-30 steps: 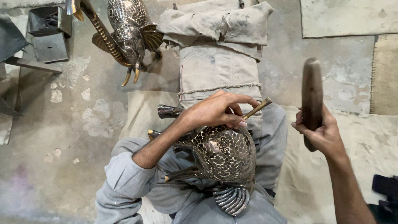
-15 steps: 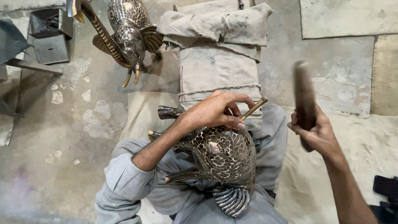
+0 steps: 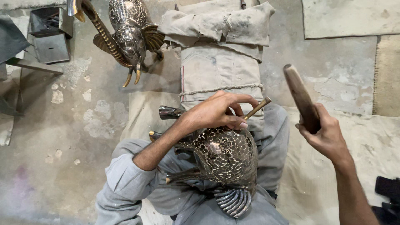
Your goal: The person sits on the floor and uses a wooden mallet and a metal punch to hammer a decorative pattern onto a metal elephant sculpture. The person repeatedly strikes the punch against the elephant's body to create a textured surface.
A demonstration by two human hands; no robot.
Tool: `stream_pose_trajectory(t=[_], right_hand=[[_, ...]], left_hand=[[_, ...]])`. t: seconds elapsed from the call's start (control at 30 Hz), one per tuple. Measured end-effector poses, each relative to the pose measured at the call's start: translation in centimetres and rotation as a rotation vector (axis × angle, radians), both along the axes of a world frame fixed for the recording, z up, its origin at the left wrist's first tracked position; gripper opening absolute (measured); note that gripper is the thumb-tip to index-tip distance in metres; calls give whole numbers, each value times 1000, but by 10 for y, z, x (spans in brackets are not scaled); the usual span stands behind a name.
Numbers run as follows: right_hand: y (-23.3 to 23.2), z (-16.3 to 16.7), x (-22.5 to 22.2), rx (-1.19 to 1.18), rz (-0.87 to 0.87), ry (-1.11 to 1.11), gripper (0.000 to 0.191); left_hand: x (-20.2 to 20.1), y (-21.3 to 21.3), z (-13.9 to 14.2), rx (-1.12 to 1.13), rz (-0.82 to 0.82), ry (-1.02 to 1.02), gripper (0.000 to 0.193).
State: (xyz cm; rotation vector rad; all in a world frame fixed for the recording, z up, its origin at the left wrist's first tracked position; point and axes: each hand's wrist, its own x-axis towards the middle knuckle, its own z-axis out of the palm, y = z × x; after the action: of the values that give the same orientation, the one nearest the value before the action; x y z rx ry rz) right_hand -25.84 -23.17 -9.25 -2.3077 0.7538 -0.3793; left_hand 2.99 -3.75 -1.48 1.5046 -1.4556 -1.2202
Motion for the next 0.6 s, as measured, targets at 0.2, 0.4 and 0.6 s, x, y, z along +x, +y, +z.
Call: stream_pose_trajectory(t=[0.2, 0.4, 0.6], right_hand=[[8, 5, 5, 75, -1, -295, 62], [2, -9, 1, -76, 96, -144, 64], [1, -16, -4, 257, -9, -150, 58]], left_hand=[[0, 0, -1, 1, -3, 2, 52], [1, -1, 0, 1, -14, -71, 48], [-1, 1, 1, 35, 24, -12, 52]])
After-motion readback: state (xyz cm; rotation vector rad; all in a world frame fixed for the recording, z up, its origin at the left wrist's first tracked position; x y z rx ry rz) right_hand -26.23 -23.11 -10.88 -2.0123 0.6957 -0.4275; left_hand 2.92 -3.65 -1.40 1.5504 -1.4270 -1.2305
